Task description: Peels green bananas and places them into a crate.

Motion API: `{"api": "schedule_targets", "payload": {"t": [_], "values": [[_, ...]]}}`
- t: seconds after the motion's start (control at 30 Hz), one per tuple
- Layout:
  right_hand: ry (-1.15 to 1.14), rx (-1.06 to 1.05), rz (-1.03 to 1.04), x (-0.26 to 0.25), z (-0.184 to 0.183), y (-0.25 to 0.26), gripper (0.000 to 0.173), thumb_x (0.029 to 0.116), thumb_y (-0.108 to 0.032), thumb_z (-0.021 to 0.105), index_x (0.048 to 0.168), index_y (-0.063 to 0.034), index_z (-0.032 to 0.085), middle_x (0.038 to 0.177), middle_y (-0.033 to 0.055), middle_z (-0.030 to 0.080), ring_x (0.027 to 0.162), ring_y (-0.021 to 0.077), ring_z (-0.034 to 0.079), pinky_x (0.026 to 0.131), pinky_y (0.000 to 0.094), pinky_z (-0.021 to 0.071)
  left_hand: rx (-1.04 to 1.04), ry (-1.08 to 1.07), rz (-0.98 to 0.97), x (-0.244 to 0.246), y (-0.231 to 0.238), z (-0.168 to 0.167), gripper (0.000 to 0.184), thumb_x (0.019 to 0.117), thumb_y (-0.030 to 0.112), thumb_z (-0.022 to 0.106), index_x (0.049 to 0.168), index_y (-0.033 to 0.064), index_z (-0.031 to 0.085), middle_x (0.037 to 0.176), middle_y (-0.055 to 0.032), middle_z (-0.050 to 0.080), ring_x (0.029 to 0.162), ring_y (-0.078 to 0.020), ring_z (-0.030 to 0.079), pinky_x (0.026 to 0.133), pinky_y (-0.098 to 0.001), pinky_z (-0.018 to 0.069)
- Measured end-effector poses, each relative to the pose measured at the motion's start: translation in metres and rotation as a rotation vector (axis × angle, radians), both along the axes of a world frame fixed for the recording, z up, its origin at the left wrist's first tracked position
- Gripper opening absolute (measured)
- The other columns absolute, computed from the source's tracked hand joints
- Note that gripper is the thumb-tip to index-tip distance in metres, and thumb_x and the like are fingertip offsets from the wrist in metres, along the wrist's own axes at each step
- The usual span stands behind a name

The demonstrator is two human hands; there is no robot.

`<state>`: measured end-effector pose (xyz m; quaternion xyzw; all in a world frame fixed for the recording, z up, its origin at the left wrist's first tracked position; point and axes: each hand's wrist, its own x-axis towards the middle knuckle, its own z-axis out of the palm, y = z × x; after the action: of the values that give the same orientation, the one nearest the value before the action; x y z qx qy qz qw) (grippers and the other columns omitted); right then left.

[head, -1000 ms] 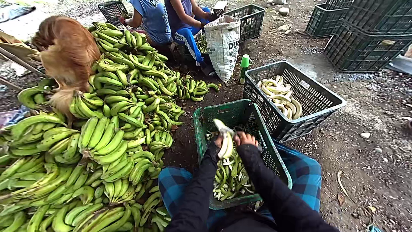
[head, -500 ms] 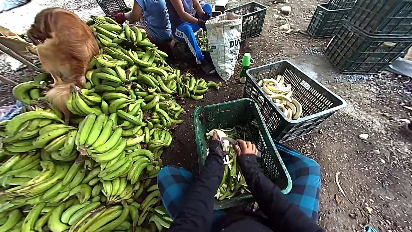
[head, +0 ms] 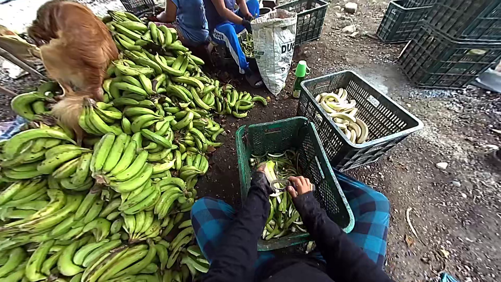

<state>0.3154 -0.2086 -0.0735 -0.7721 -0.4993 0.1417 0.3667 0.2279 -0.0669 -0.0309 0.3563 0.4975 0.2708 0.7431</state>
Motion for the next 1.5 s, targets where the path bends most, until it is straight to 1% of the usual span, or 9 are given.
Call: {"api": "schedule_targets", "payload": {"t": [0.13, 0.5, 0.6, 0.83, 0.93, 1.13, 1.23, 1.33, 1.5], "values": [[0.029, -0.368, -0.029, 0.026, 0.043, 0.036, 0.049, 0.1099, -0.038, 0.043, 0.145, -0.0072, 0.058, 0.139, 0.0293, 0.06, 0.135, 0.0509, 0.05, 0.112, 0.0675, 0.0331, 0.307, 0.145, -0.219, -0.014, -0.015, 0.021, 0.036, 0.1117, 0.01, 0.034, 0.131, -0.0152, 0.05, 0.12, -0.024, 0.061, 0.103, -0.0166, 0.06, 0.096, -0.029, 0.0475], [-0.038, -0.162, 0.329, 0.041, 0.018, 0.006, 0.042, 0.1021, -0.031, 0.059, 0.131, -0.0024, 0.068, 0.129, 0.028, 0.065, 0.126, 0.0498, 0.057, 0.109, 0.0684, 0.0355, -0.011, -0.287, -0.025, -0.023, -0.001, -0.025, 0.049, 0.1131, 0.036, 0.018, 0.104, 0.0036, 0.054, 0.072, -0.0041, 0.059, 0.055, -0.0096, 0.058, 0.051, -0.0228, 0.0517], [-0.068, -0.182, 0.189, 0.035, 0.016, 0.027, 0.045, 0.1032, -0.036, 0.057, 0.134, -0.0049, 0.067, 0.131, 0.0286, 0.065, 0.124, 0.0511, 0.059, 0.105, 0.0691, 0.0405, 0.176, 0.015, -0.049, -0.017, -0.015, -0.005, 0.037, 0.1124, 0.014, 0.031, 0.131, -0.0123, 0.049, 0.119, -0.0204, 0.06, 0.1, -0.0151, 0.058, 0.092, -0.0276, 0.0481], [-0.147, -1.124, 0.103, 0.028, -0.028, 0.023, 0.054, 0.103, -0.041, 0.053, 0.133, 0.0031, 0.062, 0.137, 0.0294, 0.06, 0.13, 0.0496, 0.055, 0.102, 0.072, 0.0432, 0.41, 0.188, -0.074, -0.045, -0.037, -0.097, 0.045, 0.1126, 0.024, 0.036, 0.136, -0.0123, 0.049, 0.121, -0.0258, 0.062, 0.102, -0.024, 0.063, 0.088, -0.0342, 0.0541], [-0.276, -1.164, 0.278, 0.004, -0.037, -0.025, 0.042, 0.0944, -0.032, 0.068, 0.125, -0.0032, 0.068, 0.128, 0.0258, 0.066, 0.12, 0.0482, 0.061, 0.095, 0.0717, 0.0482, 0.065, 0.551, -0.254, -0.039, -0.071, -0.045, 0.053, 0.1132, 0.032, 0.028, 0.151, -0.0029, 0.04, 0.152, -0.025, 0.045, 0.141, -0.0348, 0.046, 0.115, -0.0501, 0.038], [-0.207, -1.219, 0.463, -0.045, 0.107, -0.01, 0.047, 0.1027, -0.022, 0.057, 0.142, 0.0025, 0.056, 0.147, 0.0254, 0.055, 0.14, 0.0404, 0.05, 0.117, 0.0555, 0.0368, 0.273, -0.32, -0.339, 0.033, -0.053, 0.051, 0.041, 0.1084, 0.013, 0.046, 0.143, -0.0085, 0.046, 0.135, -0.0289, 0.056, 0.113, -0.0286, 0.06, 0.096, -0.0395, 0.0496], [-0.314, -1.202, 0.614, -0.038, 0.082, -0.007, 0.046, 0.1052, -0.021, 0.054, 0.146, 0.0007, 0.053, 0.148, 0.0252, 0.054, 0.141, 0.0401, 0.049, 0.118, 0.0545, 0.0358, 0.839, -0.18, -0.59, -0.039, -0.03, 0.145, 0.045, 0.1045, 0.006, 0.053, 0.147, -0.0067, 0.047, 0.141, -0.0198, 0.06, 0.128, -0.0199, 0.059, 0.11, -0.0291, 0.0422], [-0.33, -0.765, 0.636, 0.012, -0.034, -0.042, 0.038, 0.0972, -0.025, 0.062, 0.13, -0.0081, 0.07, 0.127, 0.023, 0.068, 0.121, 0.0435, 0.063, 0.104, 0.064, 0.0482, 1.193, -0.294, -0.205, -0.132, 0.022, 0.112, 0.039, 0.0977, 0.006, 0.055, 0.131, -0.0151, 0.057, 0.12, -0.0239, 0.069, 0.107, -0.0218, 0.067, 0.094, -0.0346, 0.0531], [-0.183, -0.726, 0.588, 0.034, -0.078, -0.045, 0.045, 0.0983, -0.042, 0.061, 0.128, -0.0097, 0.07, 0.123, 0.017, 0.071, 0.119, 0.0347, 0.066, 0.103, 0.0596, 0.0511, 0.586, 1.08, 0.106, -0.312, 0.085, -0.046, 0.045, 0.1063, 0.04, 0.049, 0.134, 0.0073, 0.064, 0.126, -0.016, 0.068, 0.114, -0.0304, 0.067, 0.098, -0.054, 0.0527]]}}
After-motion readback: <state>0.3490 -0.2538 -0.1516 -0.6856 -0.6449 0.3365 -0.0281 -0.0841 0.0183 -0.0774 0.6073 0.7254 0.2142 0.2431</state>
